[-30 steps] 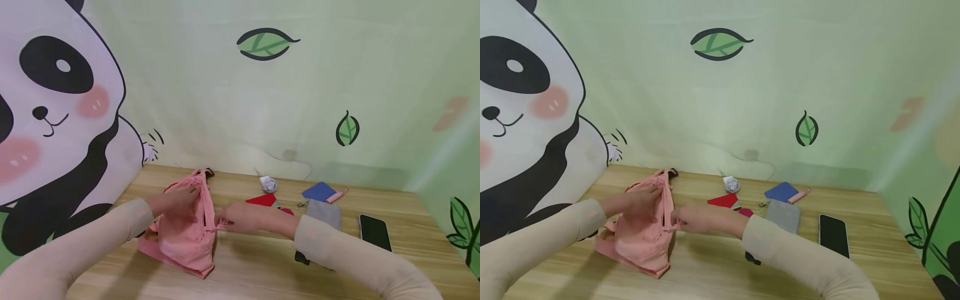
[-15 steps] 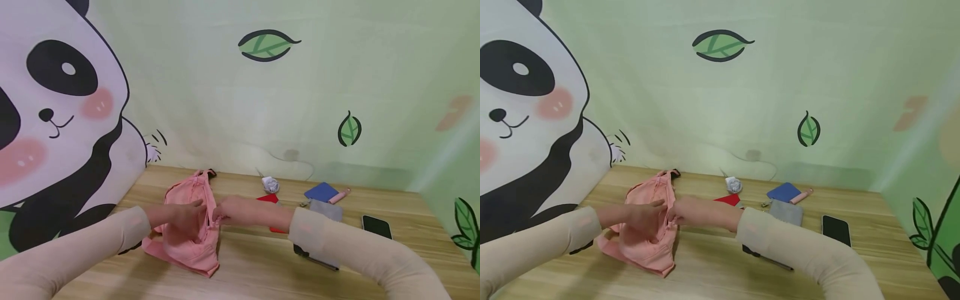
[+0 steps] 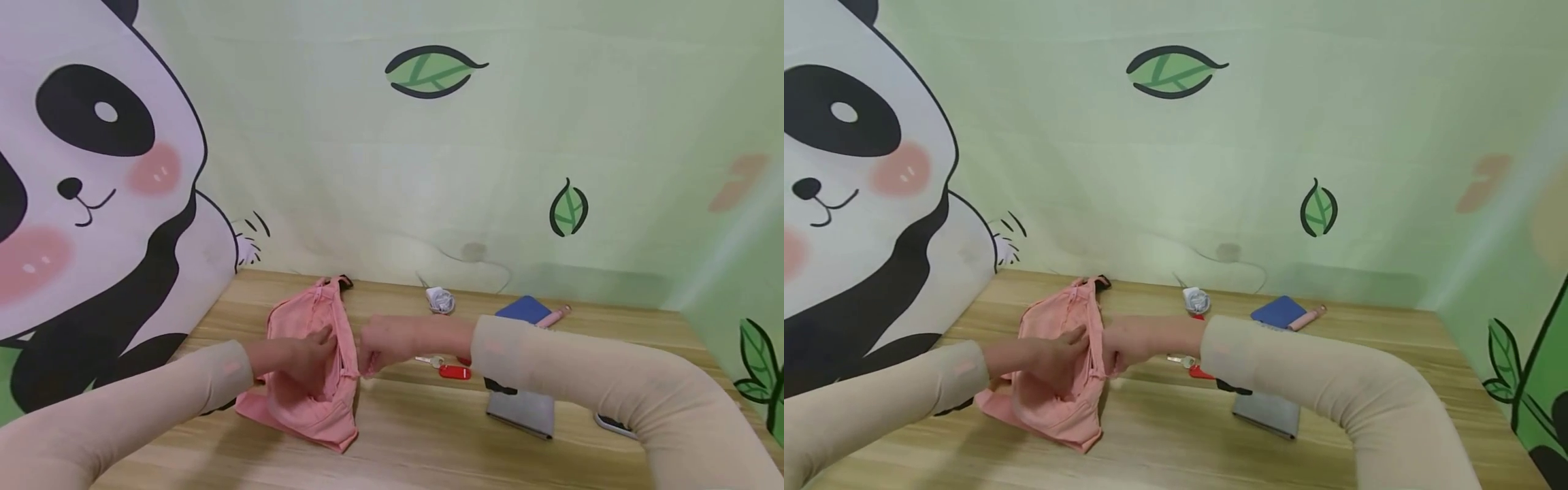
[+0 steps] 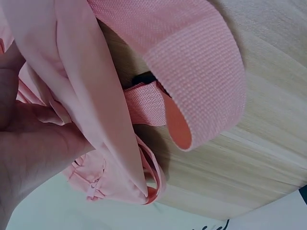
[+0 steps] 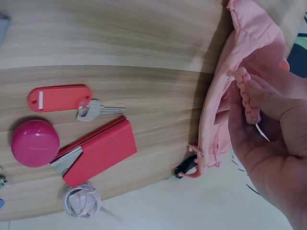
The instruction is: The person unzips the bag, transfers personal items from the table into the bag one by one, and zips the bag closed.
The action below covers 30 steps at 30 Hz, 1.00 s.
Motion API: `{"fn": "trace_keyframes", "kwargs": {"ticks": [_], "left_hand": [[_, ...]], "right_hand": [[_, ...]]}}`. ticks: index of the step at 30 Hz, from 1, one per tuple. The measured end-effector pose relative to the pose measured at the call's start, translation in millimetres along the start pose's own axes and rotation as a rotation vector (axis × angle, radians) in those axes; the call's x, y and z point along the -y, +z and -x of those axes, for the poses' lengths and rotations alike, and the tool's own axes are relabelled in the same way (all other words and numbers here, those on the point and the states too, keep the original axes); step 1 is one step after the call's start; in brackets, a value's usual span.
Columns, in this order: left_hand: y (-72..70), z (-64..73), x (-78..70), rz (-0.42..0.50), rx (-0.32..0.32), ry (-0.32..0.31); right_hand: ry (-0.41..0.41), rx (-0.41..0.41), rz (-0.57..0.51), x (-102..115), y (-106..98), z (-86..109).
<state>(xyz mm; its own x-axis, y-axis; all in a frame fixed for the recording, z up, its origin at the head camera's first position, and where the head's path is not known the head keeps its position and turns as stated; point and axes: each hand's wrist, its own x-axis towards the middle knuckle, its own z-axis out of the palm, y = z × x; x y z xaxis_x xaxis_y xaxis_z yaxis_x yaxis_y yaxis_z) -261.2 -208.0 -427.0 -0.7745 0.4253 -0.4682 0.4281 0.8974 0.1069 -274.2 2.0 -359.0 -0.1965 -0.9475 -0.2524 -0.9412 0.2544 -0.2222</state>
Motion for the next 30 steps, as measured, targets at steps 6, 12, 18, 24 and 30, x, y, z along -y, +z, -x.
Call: {"fn": "trace_keyframes", "kwargs": {"ticks": [6, 12, 18, 24, 30], "left_hand": [[-1.8, 5.8, -0.5, 0.05, 0.007, 0.004], [-1.5, 5.1, -0.6, 0.067, -0.007, 0.016], [-2.5, 2.0, 2.1, 0.072, -0.051, 0.029], [-10.6, -1.4, 8.9, 0.02, -0.082, 0.04], [-18.9, -4.9, 17.8, -0.066, -0.179, 0.212]], "right_hand": [[-0.035, 0.113, -0.042, 7, 2, -3.9], [-0.107, 0.165, -0.031, 17, 2, -4.9], [-0.048, 0.098, -0.088, 2, 5, 3.4], [0.039, -0.007, -0.072, -15, 11, 18.9], [0.113, -0.127, -0.032, -25, 21, 17.5]]}}
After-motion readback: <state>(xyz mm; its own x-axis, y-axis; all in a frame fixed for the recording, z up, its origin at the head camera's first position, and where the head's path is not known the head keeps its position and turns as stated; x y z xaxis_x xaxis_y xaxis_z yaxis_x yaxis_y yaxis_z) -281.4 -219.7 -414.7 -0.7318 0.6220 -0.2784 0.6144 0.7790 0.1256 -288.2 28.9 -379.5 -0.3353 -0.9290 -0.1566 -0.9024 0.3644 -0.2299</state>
